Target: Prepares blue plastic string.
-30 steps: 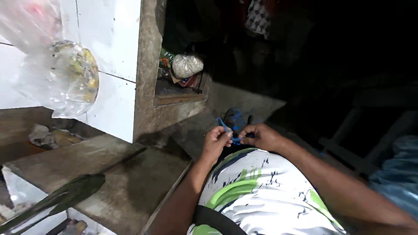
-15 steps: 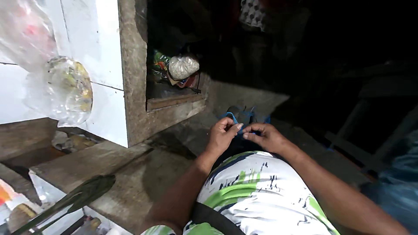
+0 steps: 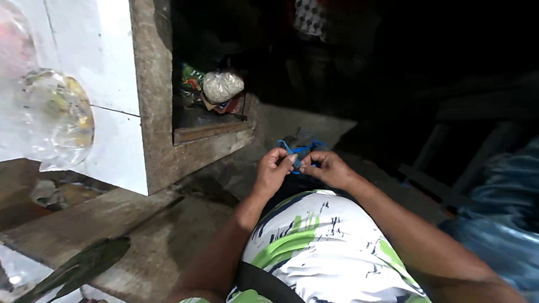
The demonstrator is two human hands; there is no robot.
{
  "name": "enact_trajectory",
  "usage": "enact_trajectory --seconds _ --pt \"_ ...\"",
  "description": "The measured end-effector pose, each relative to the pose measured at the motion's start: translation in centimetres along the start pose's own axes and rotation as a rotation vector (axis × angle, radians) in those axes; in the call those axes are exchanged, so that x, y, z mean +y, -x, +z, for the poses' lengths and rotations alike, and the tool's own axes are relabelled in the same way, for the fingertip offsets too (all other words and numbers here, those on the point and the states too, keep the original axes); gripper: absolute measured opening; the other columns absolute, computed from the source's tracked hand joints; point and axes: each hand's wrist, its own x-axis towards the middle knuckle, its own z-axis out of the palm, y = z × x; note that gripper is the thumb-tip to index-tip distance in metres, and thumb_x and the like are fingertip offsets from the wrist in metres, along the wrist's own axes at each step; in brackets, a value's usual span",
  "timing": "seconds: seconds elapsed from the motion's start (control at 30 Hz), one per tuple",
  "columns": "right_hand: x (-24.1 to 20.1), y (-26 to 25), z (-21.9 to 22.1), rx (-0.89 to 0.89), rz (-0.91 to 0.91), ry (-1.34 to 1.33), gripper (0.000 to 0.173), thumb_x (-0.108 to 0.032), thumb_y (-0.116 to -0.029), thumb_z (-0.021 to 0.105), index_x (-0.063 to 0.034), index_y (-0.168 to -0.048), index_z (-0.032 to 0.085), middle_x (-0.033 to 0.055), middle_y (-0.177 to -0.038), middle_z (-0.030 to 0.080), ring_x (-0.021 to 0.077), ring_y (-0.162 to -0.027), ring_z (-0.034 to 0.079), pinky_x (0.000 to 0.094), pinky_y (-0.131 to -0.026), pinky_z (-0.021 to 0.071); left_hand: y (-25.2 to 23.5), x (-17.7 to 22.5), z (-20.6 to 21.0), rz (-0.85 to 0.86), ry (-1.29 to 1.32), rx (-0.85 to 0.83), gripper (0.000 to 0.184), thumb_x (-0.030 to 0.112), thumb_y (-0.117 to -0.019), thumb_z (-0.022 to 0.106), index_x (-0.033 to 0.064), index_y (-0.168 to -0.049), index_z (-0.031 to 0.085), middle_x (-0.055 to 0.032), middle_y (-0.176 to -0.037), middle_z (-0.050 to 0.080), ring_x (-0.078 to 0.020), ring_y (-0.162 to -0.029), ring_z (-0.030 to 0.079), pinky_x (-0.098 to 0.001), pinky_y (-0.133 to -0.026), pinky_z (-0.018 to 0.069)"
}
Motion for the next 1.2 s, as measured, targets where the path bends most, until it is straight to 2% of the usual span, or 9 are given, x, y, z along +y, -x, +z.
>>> enact_trajectory --seconds 0.2,0.37,0.5,0.6,0.73,0.8,0.93,1.07,1.2 --pt "-2.6 0.0 0.1 0.076 -0.048 -0.022 0.012 -0.012 -0.087 0.081 -0.0066 -0.093 0.072 0.0027 -0.079 0.069 0.0126 -0.07 0.064 0.0307 -0.064 0.0569 -0.1 1.7 -0.4 0.109 0.119 -0.019 0.013 0.015 -0.1013 0.065 0.0027 -0.103 0.06 -0.0118 -0.085 0.068 -0.0223 -0.072 0.069 -0.0377 -0.067 0.0618" --pt "-5.1 0.7 0.0 0.082 -0.103 0.001 0.011 -0.017 -0.0985 0.069 -0.0069 -0.099 0.073 0.002 -0.076 0.066 0.009 -0.06 0.056 0.0249 -0.053 0.0483 0.3 3.9 -0.8 0.153 0.164 -0.03 0.01 0.016 -0.1045 0.059 0.0061 -0.106 0.058 -0.01 -0.085 0.066 -0.0203 -0.068 0.068 -0.0358 -0.064 0.0617" --pt "-6.5 1.1 0.1 0.091 -0.123 0.045 0.008 -0.01 -0.0957 0.07 -0.0055 -0.102 0.07 0.0045 -0.083 0.068 0.0123 -0.069 0.062 0.029 -0.063 0.0554 0.3 5.4 -1.3 0.212 0.141 -0.038 0.011 0.015 -0.1034 0.061 0.0074 -0.11 0.059 -0.0093 -0.086 0.066 -0.0191 -0.067 0.066 -0.0334 -0.061 0.0601" --pt "-7.5 1.3 0.3 0.148 -0.151 0.073 0.007 -0.009 -0.0937 0.072 -0.0046 -0.098 0.069 0.005 -0.082 0.068 0.0129 -0.069 0.064 0.03 -0.064 0.0563 0.4 6.3 -1.6 0.248 0.144 -0.096 0.023 0.016 -0.1025 0.063 0.0067 -0.123 0.061 -0.0096 -0.096 0.069 -0.0191 -0.073 0.068 -0.0333 -0.065 0.0611" --pt "-8.5 1.6 0.5 0.203 -0.189 0.126 0.006 -0.011 -0.0955 0.069 -0.0055 -0.097 0.067 0.0042 -0.08 0.066 0.0121 -0.067 0.061 0.029 -0.062 0.054 0.4 6.8 -1.8 0.222 -0.009 -0.144 0.01 0.012 -0.0992 0.068 0.004 -0.105 0.068 -0.0078 -0.09 0.071 -0.017 -0.07 0.068 -0.0314 -0.063 0.06" --pt "-8.8 1.7 0.6 0.229 -0.19 0.133 0.006 -0.011 -0.0972 0.066 -0.0054 -0.098 0.066 0.0044 -0.079 0.064 0.0121 -0.065 0.059 0.0287 -0.059 0.0523 0.2 6.8 -2.1 0.259 -0.091 -0.155 0.011 0.015 -0.1012 0.066 0.004 -0.104 0.068 -0.0069 -0.088 0.071 -0.0159 -0.07 0.069 -0.032 -0.065 0.0614" --pt "-9.7 1.7 0.9 0.22 -0.192 0.094 0.018 -0.011 -0.0976 0.068 -0.0045 -0.114 0.066 0.0068 -0.089 0.068 0.014 -0.072 0.064 0.0303 -0.066 0.0574 -0.1 7.7 -2.7 0.352 -0.268 -0.149 0.013 0.017 -0.1017 0.065 0.0042 -0.1 0.068 -0.0056 -0.084 0.069 -0.0135 -0.067 0.066 -0.0315 -0.064 0.0589" --pt "-10.2 1.4 1.2 0.326 -0.226 0.16 0.011 -0.012 -0.0941 0.075 -0.0055 -0.103 0.074 0.0046 -0.09 0.073 0.0129 -0.075 0.068 0.0307 -0.069 0.0602 -0.1 8.3 -3.0 0.398 -0.316 -0.124 0.014 0.019 -0.0996 0.068 0.0052 -0.096 0.07 -0.004 -0.082 0.07 -0.0134 -0.067 0.067 -0.0333 -0.065 0.0607" --pt "-10.3 1.4 1.4 0.347 -0.242 0.147 0.009 -0.013 -0.0948 0.074 -0.0067 -0.101 0.074 0.005 -0.086 0.071 0.0137 -0.07 0.066 0.0295 -0.062 0.0573 -0.1 8.5 -3.1 0.364 -0.316 -0.091 0.016 0.02 -0.1006 0.067 0.0055 -0.095 0.069 -0.0044 -0.082 0.071 -0.0135 -0.065 0.067 -0.033 -0.063 0.0601"
